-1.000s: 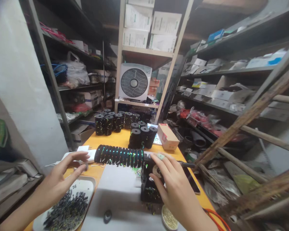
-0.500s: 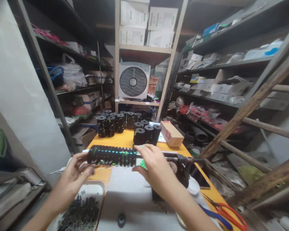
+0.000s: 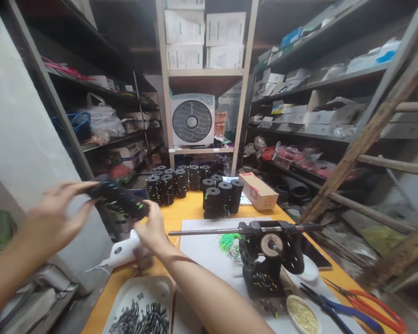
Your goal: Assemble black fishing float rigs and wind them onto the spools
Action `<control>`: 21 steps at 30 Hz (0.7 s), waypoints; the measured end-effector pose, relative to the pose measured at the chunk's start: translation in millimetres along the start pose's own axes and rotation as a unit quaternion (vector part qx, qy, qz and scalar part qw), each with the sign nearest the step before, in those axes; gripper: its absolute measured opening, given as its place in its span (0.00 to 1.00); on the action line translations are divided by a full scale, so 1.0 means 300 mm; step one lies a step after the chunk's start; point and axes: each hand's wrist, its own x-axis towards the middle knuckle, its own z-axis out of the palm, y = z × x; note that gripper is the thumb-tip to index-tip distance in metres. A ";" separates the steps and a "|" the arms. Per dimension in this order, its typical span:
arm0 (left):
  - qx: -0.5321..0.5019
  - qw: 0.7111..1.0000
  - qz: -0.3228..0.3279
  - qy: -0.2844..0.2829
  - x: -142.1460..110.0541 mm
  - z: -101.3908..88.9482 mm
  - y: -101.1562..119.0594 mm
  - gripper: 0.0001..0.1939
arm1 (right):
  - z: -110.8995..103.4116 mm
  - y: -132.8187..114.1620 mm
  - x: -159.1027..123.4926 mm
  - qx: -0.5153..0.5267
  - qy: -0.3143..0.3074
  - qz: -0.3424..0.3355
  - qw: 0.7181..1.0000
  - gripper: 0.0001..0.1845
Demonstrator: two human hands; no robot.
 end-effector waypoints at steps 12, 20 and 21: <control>0.029 0.947 0.233 -0.220 0.458 0.804 0.113 0.17 | -0.092 0.471 0.258 -0.193 0.202 0.313 0.908 0.18; 0.056 0.945 0.236 -0.219 0.488 1.009 0.054 0.19 | -0.162 0.532 0.327 -0.326 0.012 0.326 0.887 0.17; 0.059 0.947 0.229 -0.219 0.481 1.025 0.047 0.19 | -0.169 0.529 0.335 -0.338 -0.011 0.323 0.884 0.17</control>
